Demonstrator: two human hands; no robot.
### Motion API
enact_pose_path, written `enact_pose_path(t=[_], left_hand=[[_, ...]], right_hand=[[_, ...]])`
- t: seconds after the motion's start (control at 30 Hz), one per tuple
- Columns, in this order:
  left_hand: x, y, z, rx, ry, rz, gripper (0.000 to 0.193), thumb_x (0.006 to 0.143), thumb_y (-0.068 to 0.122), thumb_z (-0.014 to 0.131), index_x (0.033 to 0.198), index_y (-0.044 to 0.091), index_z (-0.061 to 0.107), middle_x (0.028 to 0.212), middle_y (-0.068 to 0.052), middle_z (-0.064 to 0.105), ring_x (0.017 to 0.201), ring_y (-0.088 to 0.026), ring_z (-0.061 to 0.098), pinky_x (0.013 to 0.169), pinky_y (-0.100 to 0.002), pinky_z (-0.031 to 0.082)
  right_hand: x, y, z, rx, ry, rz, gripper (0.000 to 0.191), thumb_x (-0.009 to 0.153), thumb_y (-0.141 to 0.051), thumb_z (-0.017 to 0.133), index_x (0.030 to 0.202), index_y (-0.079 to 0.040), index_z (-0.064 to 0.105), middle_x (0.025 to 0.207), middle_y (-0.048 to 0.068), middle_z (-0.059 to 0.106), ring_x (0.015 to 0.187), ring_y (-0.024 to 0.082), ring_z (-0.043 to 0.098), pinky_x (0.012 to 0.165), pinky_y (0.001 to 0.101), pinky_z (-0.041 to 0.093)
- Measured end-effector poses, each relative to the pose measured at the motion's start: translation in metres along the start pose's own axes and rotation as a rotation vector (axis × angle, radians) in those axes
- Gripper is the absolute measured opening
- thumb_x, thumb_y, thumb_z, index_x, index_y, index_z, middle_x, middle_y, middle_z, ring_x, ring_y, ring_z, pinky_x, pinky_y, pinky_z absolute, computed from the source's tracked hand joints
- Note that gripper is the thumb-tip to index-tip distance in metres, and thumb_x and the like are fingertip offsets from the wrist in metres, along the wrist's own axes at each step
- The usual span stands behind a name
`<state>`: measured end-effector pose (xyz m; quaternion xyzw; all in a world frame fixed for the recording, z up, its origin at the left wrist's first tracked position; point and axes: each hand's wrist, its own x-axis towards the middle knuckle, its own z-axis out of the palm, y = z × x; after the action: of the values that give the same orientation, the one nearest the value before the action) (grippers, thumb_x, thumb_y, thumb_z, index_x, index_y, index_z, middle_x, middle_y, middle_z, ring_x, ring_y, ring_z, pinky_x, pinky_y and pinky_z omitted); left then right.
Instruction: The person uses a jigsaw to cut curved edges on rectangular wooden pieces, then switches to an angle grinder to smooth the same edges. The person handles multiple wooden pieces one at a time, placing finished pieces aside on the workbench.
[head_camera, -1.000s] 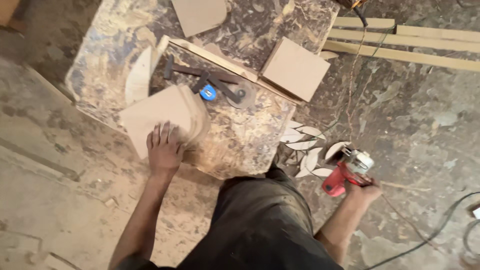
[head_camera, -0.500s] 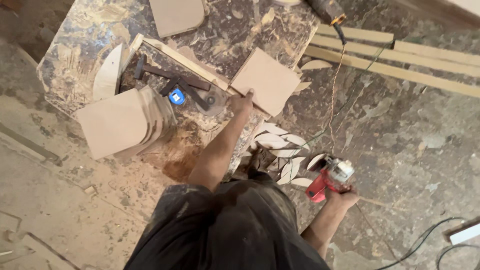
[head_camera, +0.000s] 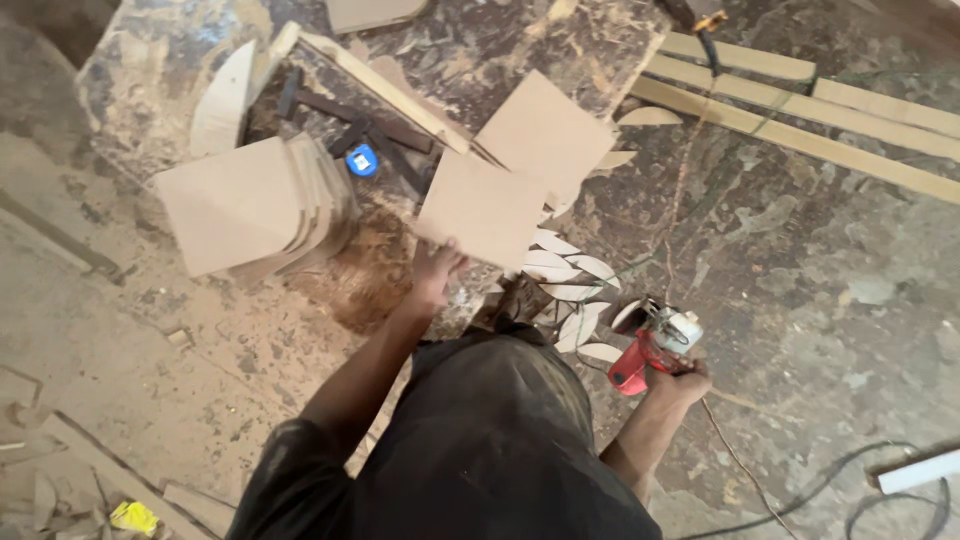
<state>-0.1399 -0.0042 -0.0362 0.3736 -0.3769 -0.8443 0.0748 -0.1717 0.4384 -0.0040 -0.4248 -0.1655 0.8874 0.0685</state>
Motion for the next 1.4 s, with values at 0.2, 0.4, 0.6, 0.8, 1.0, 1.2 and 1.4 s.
enact_pose_path(t=[0.2, 0.4, 0.6, 0.8, 1.0, 1.2, 1.4], left_hand=[[-0.062, -0.013, -0.116, 0.006, 0.222, -0.260, 0.051, 0.097, 0.010, 0.064, 0.140, 0.004, 0.038, 0.128, -0.016, 0.058, 0.111, -0.033, 0.067, 0.093, -0.046, 0.063], [-0.086, 0.000, -0.189, 0.414, -0.147, -0.669, 0.038, 0.100, 0.025, 0.054, 0.125, -0.002, 0.060, 0.098, -0.013, 0.078, 0.087, -0.030, 0.077, 0.079, -0.041, 0.065], [-0.052, 0.046, -0.184, 1.442, -0.359, 0.785, 0.032, 0.091, 0.022, 0.069, 0.117, 0.004, 0.066, 0.106, -0.020, 0.070, 0.098, -0.038, 0.067, 0.086, -0.049, 0.053], [0.021, 0.039, -0.111, 1.981, -0.648, 0.895, 0.093, 0.085, 0.065, 0.064, 0.152, 0.008, 0.036, 0.156, -0.023, 0.033, 0.143, -0.045, 0.027, 0.115, -0.069, 0.016], [-0.004, 0.020, -0.086, 2.041, -0.623, 0.561, 0.093, 0.097, 0.073, 0.054, 0.162, 0.012, 0.027, 0.159, -0.017, 0.035, 0.148, -0.034, 0.030, 0.121, -0.057, 0.022], [-0.005, -0.028, -0.080, 1.974, -0.506, 0.834, 0.083, 0.099, 0.072, 0.050, 0.157, 0.015, 0.034, 0.148, -0.019, 0.040, 0.134, -0.038, 0.034, 0.108, -0.060, 0.023], [0.002, -0.048, -0.086, 1.881, -0.336, 0.989, 0.080, 0.099, 0.075, 0.052, 0.145, 0.010, 0.050, 0.134, -0.018, 0.050, 0.125, -0.035, 0.044, 0.104, -0.055, 0.034]], right_hand=[[-0.034, 0.039, -0.013, -0.032, -0.161, 0.074, 0.064, 0.089, -0.021, 0.041, 0.149, 0.002, 0.052, 0.151, 0.024, 0.057, 0.141, 0.051, 0.051, 0.110, 0.0822, 0.034], [-0.094, 0.075, -0.055, -0.026, -0.147, 0.111, 0.040, 0.093, -0.018, 0.038, 0.121, 0.003, 0.056, 0.112, 0.020, 0.065, 0.104, 0.040, 0.062, 0.111, 0.0703, 0.048], [-0.153, 0.105, -0.119, 0.034, -0.119, 0.015, 0.017, 0.102, -0.016, 0.042, 0.091, -0.005, 0.048, 0.064, 0.000, 0.044, 0.056, 0.015, 0.045, 0.058, 0.0338, 0.049], [-0.210, 0.125, -0.173, -0.202, 0.017, -0.104, 0.015, 0.103, -0.013, 0.044, 0.093, -0.005, 0.053, 0.068, 0.000, 0.050, 0.059, 0.015, 0.049, 0.057, 0.0306, 0.047], [-0.217, 0.142, -0.215, -0.185, -0.082, -0.061, 0.018, 0.103, -0.016, 0.048, 0.085, -0.012, 0.051, 0.071, -0.001, 0.050, 0.062, 0.015, 0.050, 0.057, 0.0324, 0.047], [-0.230, 0.159, -0.239, -0.325, -0.035, -0.036, 0.009, 0.103, -0.017, 0.054, 0.097, -0.011, 0.056, 0.078, -0.001, 0.051, 0.071, 0.015, 0.053, 0.064, 0.0329, 0.050], [-0.245, 0.201, -0.227, -0.643, -0.009, -0.257, 0.009, 0.095, -0.002, 0.058, 0.104, 0.000, 0.057, 0.073, 0.004, 0.055, 0.061, 0.016, 0.053, 0.059, 0.0353, 0.051]])
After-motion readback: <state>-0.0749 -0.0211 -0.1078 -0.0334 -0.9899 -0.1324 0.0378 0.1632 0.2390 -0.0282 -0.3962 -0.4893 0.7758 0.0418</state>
